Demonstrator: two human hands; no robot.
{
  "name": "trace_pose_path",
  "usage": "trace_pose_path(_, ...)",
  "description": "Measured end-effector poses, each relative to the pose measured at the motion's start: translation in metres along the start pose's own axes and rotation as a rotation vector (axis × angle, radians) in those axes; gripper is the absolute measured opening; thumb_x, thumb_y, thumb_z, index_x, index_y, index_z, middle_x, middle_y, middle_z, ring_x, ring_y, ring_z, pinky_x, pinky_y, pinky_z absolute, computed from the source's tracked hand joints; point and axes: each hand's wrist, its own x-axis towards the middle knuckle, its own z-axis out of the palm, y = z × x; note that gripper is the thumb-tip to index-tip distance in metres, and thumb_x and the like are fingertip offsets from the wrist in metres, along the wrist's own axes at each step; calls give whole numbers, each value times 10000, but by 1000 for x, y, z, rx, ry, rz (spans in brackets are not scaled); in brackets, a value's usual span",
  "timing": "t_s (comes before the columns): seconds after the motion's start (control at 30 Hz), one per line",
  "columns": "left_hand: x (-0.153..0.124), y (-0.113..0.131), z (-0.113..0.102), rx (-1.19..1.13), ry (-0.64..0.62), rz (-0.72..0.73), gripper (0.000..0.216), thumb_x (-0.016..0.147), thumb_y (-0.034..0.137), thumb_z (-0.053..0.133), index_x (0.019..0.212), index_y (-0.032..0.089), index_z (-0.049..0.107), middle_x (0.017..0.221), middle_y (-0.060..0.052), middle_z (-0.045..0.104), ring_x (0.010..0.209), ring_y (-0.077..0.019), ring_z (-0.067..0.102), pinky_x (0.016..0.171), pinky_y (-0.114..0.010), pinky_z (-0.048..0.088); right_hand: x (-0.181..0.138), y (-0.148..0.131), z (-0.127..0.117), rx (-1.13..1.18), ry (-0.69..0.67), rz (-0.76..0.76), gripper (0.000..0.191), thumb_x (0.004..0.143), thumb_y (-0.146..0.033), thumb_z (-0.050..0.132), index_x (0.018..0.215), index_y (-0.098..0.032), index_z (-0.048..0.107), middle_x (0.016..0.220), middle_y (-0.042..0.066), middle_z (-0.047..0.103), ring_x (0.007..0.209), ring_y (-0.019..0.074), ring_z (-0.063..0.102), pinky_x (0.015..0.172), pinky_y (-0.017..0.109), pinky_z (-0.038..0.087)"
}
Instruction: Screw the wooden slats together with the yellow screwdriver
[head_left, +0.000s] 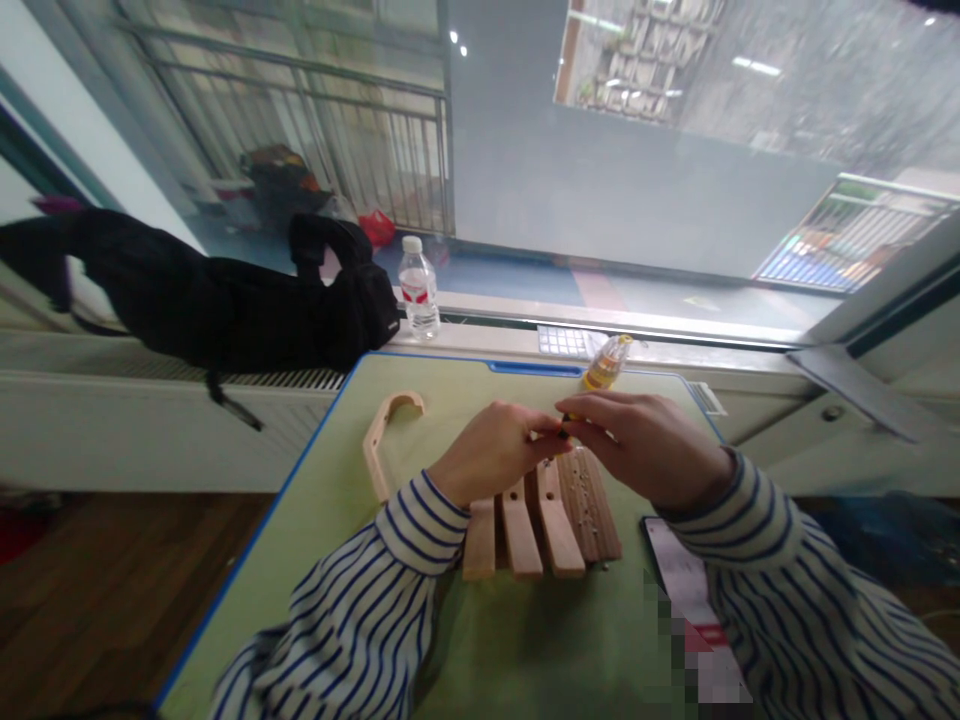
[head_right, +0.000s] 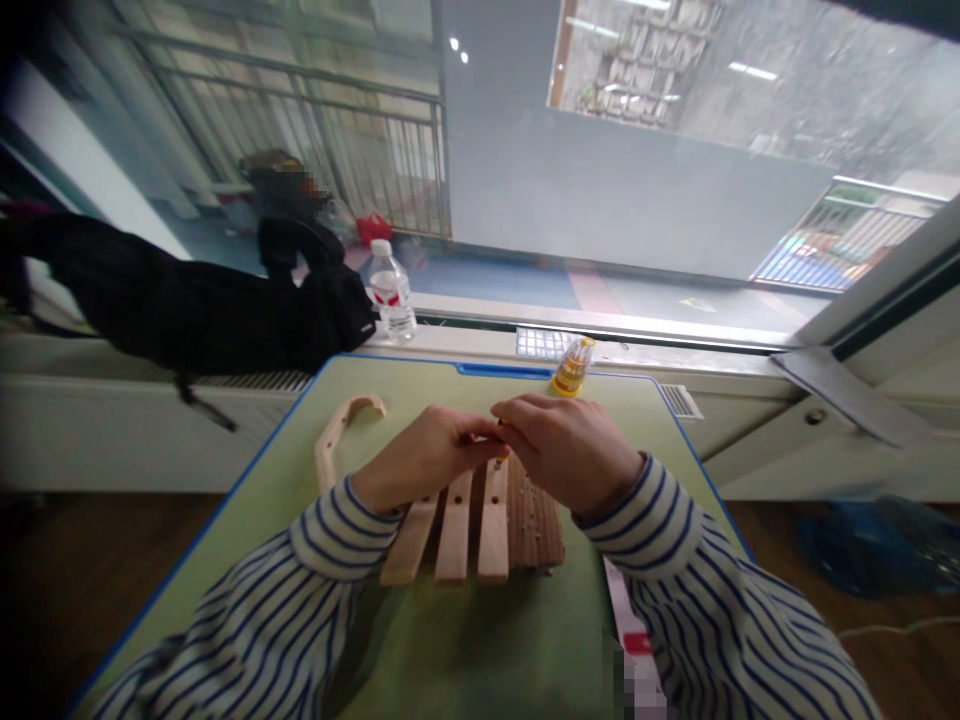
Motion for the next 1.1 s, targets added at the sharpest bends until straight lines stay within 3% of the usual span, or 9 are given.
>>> trace_pose_path(0.33,0,2,-3,-46,-22,17,280,839,309,476,1060,223,624,833,-12,669,708,-117,565,611,-213,388,0,-1,5,-84,34,62,317,879,-385,346,1017,-236,589,889,23,671,711,155,616,574,272,370)
trace_pose_path(0.63,0,2,-4,-36,-44,42,254,853,292,447,970,201,653,756,4,644,659,-103,535,598,-204,370,-2,-7,10,-174,65,121,293,875,-390,355,982,-250,589,875,11,672,655,146,602,517,269,320)
trace_pose_path(0.87,0,3,-6,-32,-55,30,244,847,293,451,909,184,662,762,-4,641,672,-108,541,582,-199,371,-2,-9,14,-115,96,144,317,874,-400,351,1002,-230,586,881,30,664,689,149,599,544,268,334)
trace_pose_path(1.1,-4,6,-6,9,-1,5,256,830,346,475,931,205,663,753,5,656,651,-109,549,572,-198,364,-2,-11,11,-132,90,143,317,876,-404,344,990,-233,586,865,25,663,666,144,598,526,267,315)
